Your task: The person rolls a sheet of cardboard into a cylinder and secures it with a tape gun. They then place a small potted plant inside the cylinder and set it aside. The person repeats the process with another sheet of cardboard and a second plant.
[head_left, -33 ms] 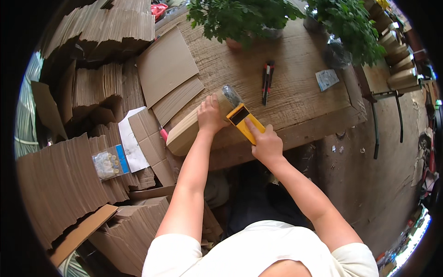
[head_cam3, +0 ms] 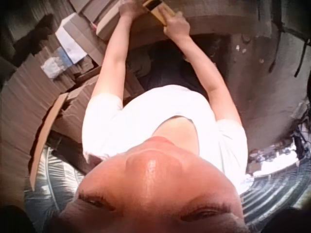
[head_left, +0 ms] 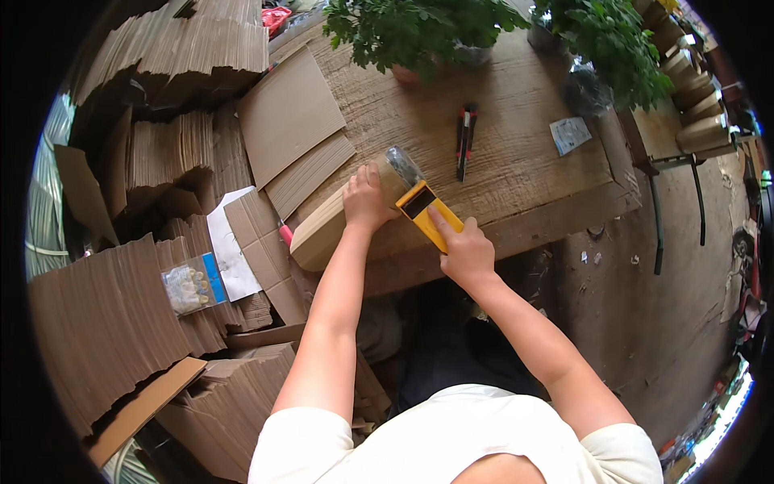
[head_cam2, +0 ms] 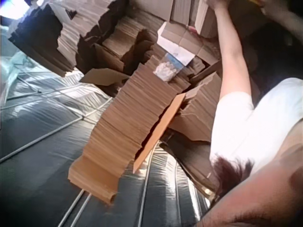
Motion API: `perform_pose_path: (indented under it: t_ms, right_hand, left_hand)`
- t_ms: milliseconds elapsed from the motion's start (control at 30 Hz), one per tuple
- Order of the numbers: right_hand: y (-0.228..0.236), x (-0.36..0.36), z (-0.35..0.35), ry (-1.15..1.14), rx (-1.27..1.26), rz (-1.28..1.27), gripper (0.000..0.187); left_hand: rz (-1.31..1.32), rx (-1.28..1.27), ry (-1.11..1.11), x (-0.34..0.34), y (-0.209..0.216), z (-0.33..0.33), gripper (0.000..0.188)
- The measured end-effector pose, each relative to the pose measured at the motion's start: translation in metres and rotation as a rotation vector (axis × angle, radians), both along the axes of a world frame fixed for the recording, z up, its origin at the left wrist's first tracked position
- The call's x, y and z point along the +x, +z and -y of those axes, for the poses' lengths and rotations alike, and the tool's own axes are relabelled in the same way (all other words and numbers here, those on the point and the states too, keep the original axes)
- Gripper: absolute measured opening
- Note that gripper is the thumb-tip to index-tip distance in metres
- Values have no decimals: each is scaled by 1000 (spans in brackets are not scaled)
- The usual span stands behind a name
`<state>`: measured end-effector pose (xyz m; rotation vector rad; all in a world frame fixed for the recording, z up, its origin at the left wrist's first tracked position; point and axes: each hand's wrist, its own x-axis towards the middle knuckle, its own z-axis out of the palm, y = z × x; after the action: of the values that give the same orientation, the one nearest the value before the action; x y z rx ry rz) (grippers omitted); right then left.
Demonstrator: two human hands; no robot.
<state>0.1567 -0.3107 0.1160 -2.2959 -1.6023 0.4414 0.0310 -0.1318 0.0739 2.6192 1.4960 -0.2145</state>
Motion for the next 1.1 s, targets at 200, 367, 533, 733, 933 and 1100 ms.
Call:
perform_pose_path:
  t_ms: [200,367,533,733,933,1100]
  right_hand:
    - [-7,0,52,-15,-68,14,81]
    - [-12,0,35,9,-80,13,81]
    - [-25,1,-25,51,-125,-5,82]
    - [-4,-1,-81,-7,-281,-62,80]
    - [11,-2,-37,-66,-221,-79,79]
    - [28,-9,9,-137,-269,-55,71]
  left_hand:
    - [-15,-104,6,1,12,-8,110]
    - [-8,-211,-7,-4,13,-33,114]
    - [-36,-422,-65,-7,13,-90,117]
    - [88,-866,-40,-13,4,-158,112]
    - [140,-856,-180,-9,11,-119,109]
    - [199,-1052,-142,-10,-3,-60,114]
